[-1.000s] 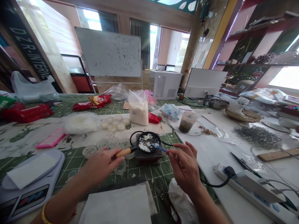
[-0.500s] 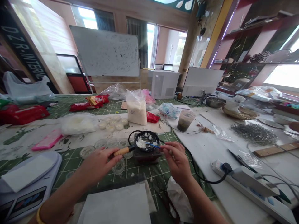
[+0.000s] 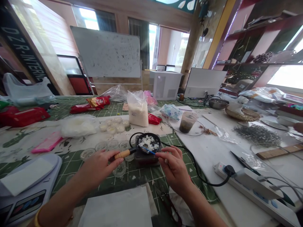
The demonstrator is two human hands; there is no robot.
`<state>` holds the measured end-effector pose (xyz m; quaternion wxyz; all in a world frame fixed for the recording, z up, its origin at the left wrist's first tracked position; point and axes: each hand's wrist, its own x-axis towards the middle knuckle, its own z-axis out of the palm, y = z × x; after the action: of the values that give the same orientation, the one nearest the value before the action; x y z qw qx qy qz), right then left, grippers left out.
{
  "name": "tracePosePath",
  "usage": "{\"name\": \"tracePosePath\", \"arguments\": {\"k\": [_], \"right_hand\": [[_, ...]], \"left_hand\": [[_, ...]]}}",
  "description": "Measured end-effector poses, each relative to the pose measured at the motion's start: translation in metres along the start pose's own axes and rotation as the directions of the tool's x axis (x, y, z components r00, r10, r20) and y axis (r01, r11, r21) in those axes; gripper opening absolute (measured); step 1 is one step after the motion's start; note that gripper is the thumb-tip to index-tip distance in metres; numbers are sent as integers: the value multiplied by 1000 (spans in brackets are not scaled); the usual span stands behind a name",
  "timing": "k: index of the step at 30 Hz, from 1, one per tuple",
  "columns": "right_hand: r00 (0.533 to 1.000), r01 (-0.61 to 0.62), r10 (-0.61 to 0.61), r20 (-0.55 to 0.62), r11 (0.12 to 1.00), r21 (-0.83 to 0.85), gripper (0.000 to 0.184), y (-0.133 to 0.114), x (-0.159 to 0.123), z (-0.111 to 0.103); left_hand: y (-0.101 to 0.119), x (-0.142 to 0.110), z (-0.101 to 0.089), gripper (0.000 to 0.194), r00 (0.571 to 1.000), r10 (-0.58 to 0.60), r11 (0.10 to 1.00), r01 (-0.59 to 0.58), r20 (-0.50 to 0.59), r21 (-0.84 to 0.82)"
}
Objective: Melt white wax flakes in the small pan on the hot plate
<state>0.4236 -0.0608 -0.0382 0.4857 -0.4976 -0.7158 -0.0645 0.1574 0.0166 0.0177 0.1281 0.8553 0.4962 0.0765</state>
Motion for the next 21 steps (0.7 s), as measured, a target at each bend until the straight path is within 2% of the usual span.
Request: {"name": "tracePosePath", "arguments": {"k": [5,7,10,14,19,21], "right_hand": [[972,-138,114,-206,985,-107,13,4,1,-6],[982,-114,92,-164,985,-127,13,3,2,-9],[996,-5,-9,-92,990,-143,16,-4,5,-15],[989,29,-68,-133,959,-280,15,-13,7,-19],[995,95,-90,41,987,-126,21,-16,6,-9],[998,62,-59,21,985,-159,22,-12,5,-6]], "left_hand": [[-2,-2,-2,32,1000,5,1000,-5,-14,-16],[-3,-3,-2,32,1000,14,1000,-14,-11,-22],[-3,-3,-3,32,1000,14,1000,-14,-3,-22],[-3,-3,-3,30,1000,8,1000,-7,-17,4],[-2,-4,-5,33,1000,17,999,-17,-13,34],[-2,-4,-6,33,1000,14,999,-14,2,44]]}}
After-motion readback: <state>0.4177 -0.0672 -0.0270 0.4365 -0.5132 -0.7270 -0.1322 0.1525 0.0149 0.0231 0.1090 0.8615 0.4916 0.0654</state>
